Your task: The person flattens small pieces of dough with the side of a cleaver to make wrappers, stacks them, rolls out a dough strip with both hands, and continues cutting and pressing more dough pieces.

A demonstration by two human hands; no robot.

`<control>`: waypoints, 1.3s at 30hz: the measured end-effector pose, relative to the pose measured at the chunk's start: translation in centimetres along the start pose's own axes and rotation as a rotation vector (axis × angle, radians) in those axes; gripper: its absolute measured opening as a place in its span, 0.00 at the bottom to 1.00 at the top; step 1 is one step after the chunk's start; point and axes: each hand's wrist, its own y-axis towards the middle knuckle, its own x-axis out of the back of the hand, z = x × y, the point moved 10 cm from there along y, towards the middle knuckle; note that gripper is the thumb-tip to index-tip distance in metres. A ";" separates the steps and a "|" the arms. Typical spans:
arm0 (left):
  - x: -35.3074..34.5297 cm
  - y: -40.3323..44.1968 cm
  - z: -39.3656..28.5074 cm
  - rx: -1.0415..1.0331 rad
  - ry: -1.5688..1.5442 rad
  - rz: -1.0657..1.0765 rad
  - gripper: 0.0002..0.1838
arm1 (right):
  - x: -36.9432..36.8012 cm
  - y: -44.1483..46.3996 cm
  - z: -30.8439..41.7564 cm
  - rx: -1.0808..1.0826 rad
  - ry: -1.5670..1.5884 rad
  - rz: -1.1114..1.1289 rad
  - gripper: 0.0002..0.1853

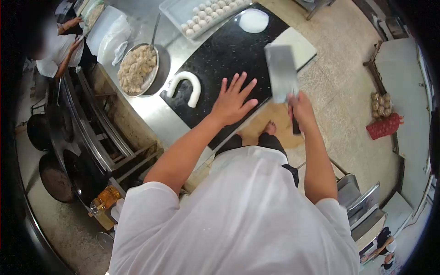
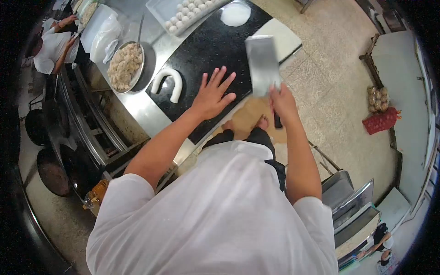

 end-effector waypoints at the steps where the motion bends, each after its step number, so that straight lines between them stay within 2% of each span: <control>1: 1.6 -0.3 -1.1 -0.011 0.062 -0.037 0.38 | -1.2 -2.3 -0.7 -0.020 -0.182 0.057 0.16; 3: 0.9 -1.5 -3.0 -0.283 0.200 0.009 0.38 | -5.9 -5.8 -3.7 0.093 -0.471 0.311 0.20; 4: -0.6 -2.7 -3.6 -0.437 0.228 0.060 0.37 | -8.7 -7.4 -5.0 0.259 -0.516 0.370 0.21; 5: -1.0 -3.5 -3.4 -0.441 0.219 0.071 0.37 | -11.1 -8.6 -5.4 0.428 -0.561 0.427 0.22; 8: -1.8 -2.4 -2.4 -0.438 0.146 0.135 0.37 | -11.5 -7.0 -3.2 0.515 -0.650 0.286 0.24; 9: -1.3 -1.4 -2.2 -0.472 0.182 0.105 0.36 | -11.9 -6.2 -4.0 0.916 -0.841 0.123 0.24; 10: -0.9 -0.7 -2.5 -0.515 0.205 0.082 0.36 | -11.6 -5.4 -2.4 0.891 -0.828 0.111 0.24; 12: -0.4 2.4 -2.1 -0.511 0.220 0.082 0.37 | -10.1 -1.6 -1.7 0.115 -0.572 0.491 0.24; 13: 0.4 4.1 -1.8 -0.481 0.247 0.025 0.38 | -9.6 -1.1 0.4 0.133 -0.577 0.475 0.24; 15: 0.6 6.1 -1.2 -0.436 0.298 -0.044 0.40 | -8.4 -1.1 -0.3 -0.137 -0.555 0.429 0.27; 16: 0.3 4.8 -1.5 -0.432 0.291 -0.041 0.40 | -8.6 -2.0 -2.3 -0.144 -0.558 0.432 0.27; 18: -0.9 0.8 -3.1 -0.472 0.239 0.083 0.42 | -9.7 -4.5 -5.3 0.212 -0.635 0.366 0.32; 19: -2.2 -2.4 -4.5 -0.631 0.313 0.269 0.44 | -10.1 -7.7 -4.0 0.517 -0.769 0.207 0.34; 20: -4.2 -5.2 -5.1 -0.775 0.108 0.515 0.44 | -10.9 -10.7 -2.2 0.820 -0.885 0.036 0.36; 21: -4.7 -4.6 -4.6 -0.797 0.140 0.414 0.44 | -11.5 -10.0 -1.9 0.807 -0.886 0.041 0.36; 22: -4.5 -4.6 -5.0 -0.815 0.162 0.322 0.43 | -11.2 -8.9 -3.7 0.505 -0.753 0.103 0.37; 23: -4.9 -4.3 -4.8 -0.812 0.142 0.340 0.43 | -10.8 -8.8 -5.8 0.209 -0.609 0.160 0.38; 25: -3.3 -0.4 -4.6 -0.746 0.261 0.324 0.41 | -9.9 -6.2 -4.3 -0.002 -0.623 0.270 0.38; 27: -2.9 2.6 -3.5 -0.726 0.257 0.261 0.41 | -9.1 -3.5 -1.2 0.065 -0.669 0.342 0.36; 29: -1.0 5.1 -2.6 -0.695 0.270 0.186 0.40 | -8.9 -1.3 0.5 0.084 -0.694 0.306 0.34; 31: -0.2 5.7 -2.7 -0.673 0.256 0.123 0.40 | -9.0 -2.0 -0.9 0.057 -0.724 0.294 0.32; 33: -1.8 2.1 -3.0 -0.626 0.234 0.184 0.40 | -10.3 -5.2 -2.6 0.206 -0.663 0.279 0.36; 35: -2.7 -1.8 -4.7 -0.634 0.274 0.334 0.39 | -10.7 -8.9 -6.0 0.195 -0.491 0.294 0.42; 36: -3.6 -2.7 -5.2 -0.724 0.136 0.245 0.37 | -11.0 -8.8 -6.0 0.191 -0.495 0.306 0.42; 38: -3.7 -1.0 -5.8 -0.725 0.231 0.252 0.37 | -8.7 -9.6 -3.3 0.311 -0.547 -0.048 0.46; 39: -3.5 -0.8 -5.8 -0.724 0.213 0.273 0.37 | -8.8 -7.8 -4.5 0.060 -0.554 0.152 0.45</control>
